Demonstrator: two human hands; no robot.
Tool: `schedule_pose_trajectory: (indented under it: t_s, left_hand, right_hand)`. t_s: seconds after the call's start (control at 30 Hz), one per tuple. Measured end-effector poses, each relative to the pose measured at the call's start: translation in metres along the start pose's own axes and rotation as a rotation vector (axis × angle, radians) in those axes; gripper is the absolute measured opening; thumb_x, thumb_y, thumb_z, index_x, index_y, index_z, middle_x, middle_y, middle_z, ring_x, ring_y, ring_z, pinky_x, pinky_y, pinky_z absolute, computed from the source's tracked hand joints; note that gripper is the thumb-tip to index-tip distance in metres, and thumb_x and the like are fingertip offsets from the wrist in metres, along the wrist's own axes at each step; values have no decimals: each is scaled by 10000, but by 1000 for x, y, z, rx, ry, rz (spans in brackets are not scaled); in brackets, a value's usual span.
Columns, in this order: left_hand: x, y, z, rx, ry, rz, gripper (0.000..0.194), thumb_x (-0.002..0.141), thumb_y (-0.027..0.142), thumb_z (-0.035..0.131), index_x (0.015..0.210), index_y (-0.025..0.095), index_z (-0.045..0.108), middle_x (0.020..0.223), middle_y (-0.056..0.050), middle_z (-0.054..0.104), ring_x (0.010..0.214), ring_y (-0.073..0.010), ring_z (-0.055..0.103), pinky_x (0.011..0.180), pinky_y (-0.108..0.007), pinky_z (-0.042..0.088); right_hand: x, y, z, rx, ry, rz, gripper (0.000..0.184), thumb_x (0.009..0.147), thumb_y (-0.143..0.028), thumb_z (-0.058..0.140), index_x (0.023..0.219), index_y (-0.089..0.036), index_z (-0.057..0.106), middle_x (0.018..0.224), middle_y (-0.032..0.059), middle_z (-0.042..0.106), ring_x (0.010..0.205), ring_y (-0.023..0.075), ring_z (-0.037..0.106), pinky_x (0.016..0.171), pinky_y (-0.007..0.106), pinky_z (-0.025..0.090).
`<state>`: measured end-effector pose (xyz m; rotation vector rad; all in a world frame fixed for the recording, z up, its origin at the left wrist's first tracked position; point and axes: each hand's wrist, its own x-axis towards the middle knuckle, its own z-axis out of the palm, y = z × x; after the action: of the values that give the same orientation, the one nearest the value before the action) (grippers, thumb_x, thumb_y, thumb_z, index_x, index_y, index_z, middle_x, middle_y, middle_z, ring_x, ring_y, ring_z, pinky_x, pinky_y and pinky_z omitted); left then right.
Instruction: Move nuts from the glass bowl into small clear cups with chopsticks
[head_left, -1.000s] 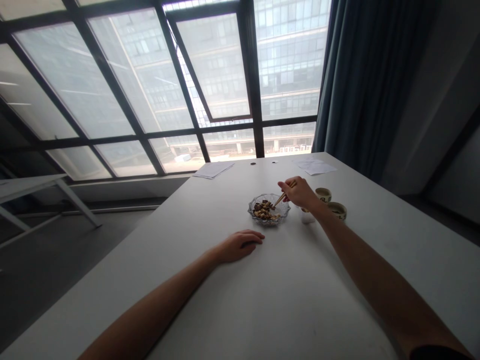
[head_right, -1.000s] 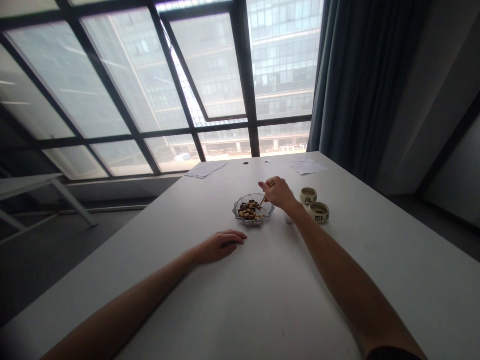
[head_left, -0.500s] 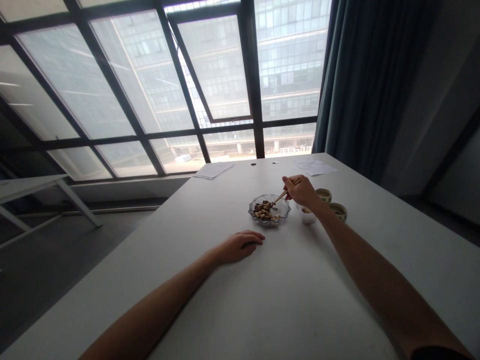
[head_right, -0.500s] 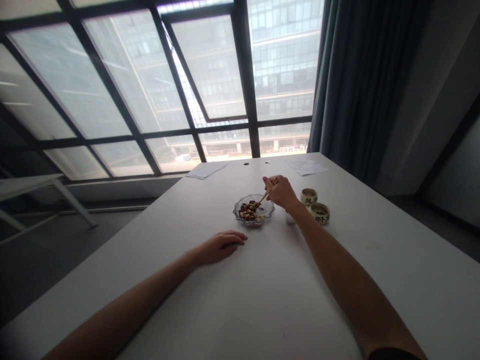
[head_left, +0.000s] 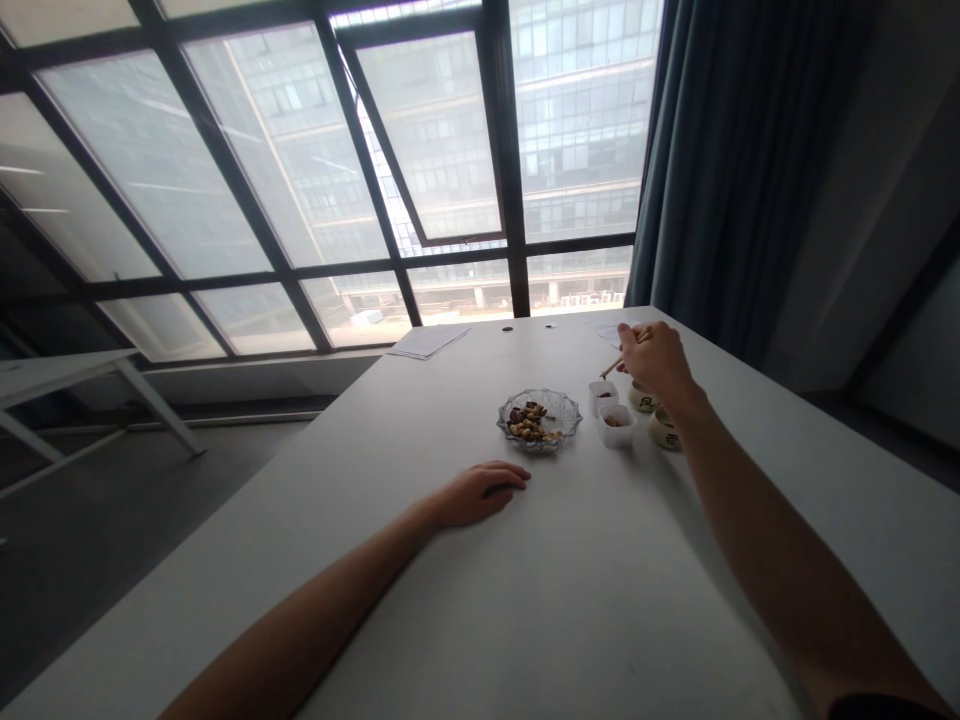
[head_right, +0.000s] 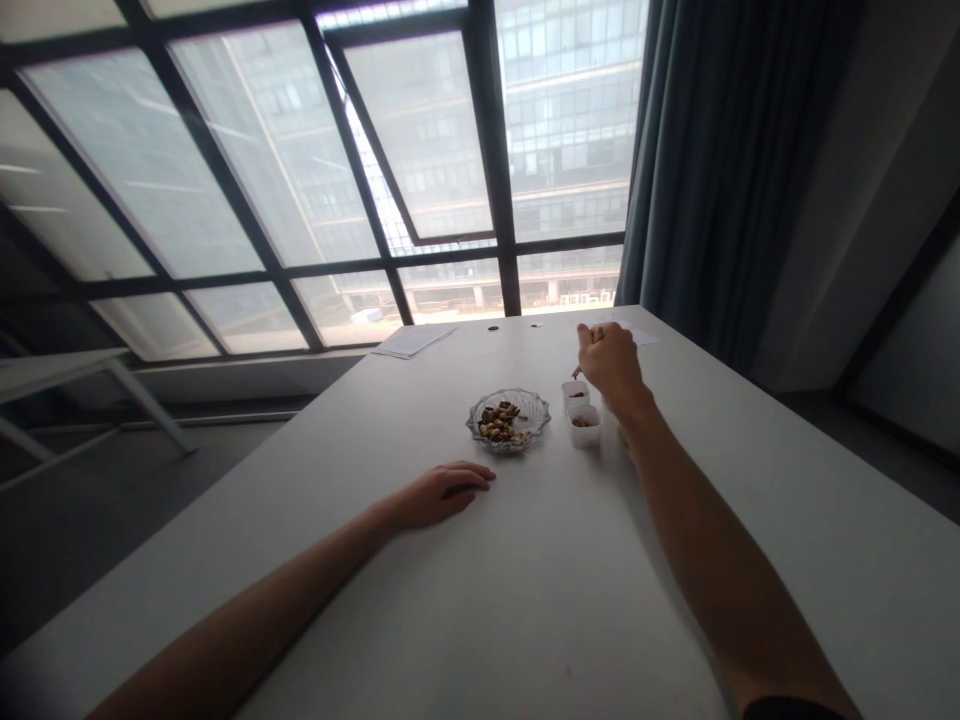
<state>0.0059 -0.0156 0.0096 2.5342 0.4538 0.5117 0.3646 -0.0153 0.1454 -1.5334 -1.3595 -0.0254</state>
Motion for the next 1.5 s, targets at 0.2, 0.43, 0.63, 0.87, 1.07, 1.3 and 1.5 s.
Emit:
schedule_pose_trajectory:
  t_s: [0.2, 0.43, 0.63, 0.87, 1.07, 1.3, 1.5]
  left_hand:
    - [1, -2, 1, -10, 5, 5, 281, 1022, 314, 571, 1249, 223, 710, 1354, -111, 691, 1250, -237, 653, 1110, -347, 502]
    - [7, -2, 2, 0, 1, 5, 283, 1026, 287, 556, 1253, 222, 711, 1360, -105, 689, 1260, -232, 646, 1119, -341, 494]
    - [11, 2, 1, 5, -13, 0, 280, 1024, 263, 551, 1255, 225, 705, 1372, -99, 682, 1269, -228, 641, 1126, -339, 487]
    - [11, 4, 1, 12, -11, 11, 278, 1021, 263, 562, 1257, 224, 703, 1373, -99, 680, 1270, -231, 640, 1127, -335, 485]
    - [10, 1, 4, 16, -3, 20, 285, 1026, 256, 543, 1258, 209, 701, 1366, -103, 682, 1264, -221, 641, 1122, -321, 487]
    - [5, 0, 2, 26, -17, 0, 283, 1011, 226, 553, 1251, 222, 702, 1373, -89, 680, 1274, -223, 636, 1129, -323, 481]
    - [1, -5, 1, 12, -8, 1, 280, 1012, 234, 559, 1252, 222, 702, 1371, -94, 681, 1270, -224, 640, 1120, -322, 489]
  right_hand:
    - [3, 0, -1, 112, -10, 97, 393, 955, -479, 660, 691, -188, 676, 587, 102, 685, 593, 272, 722, 680, 401, 604]
    - [-4, -15, 7, 397, -247, 202, 355, 957, -387, 696, 700, -143, 682, 682, 122, 738, 541, 233, 739, 521, 326, 627]
    - [-16, -15, 31, 410, -452, 185, 355, 937, -371, 736, 686, -125, 682, 661, 121, 744, 530, 209, 738, 479, 254, 599]
    - [-23, -6, 45, 346, -464, 155, 431, 991, -383, 654, 639, -135, 664, 617, 117, 731, 540, 209, 740, 483, 238, 582]
    - [-21, -8, 44, 359, -407, 156, 452, 1001, -375, 625, 618, -138, 665, 600, 116, 725, 517, 201, 733, 477, 231, 579]
    - [-6, -14, 9, 241, -130, 63, 469, 987, -488, 611, 657, -162, 680, 606, 109, 729, 560, 232, 746, 538, 279, 589]
    - [3, -1, -9, 36, 7, 70, 437, 974, -456, 624, 638, -184, 684, 598, 114, 721, 604, 269, 744, 667, 358, 608]
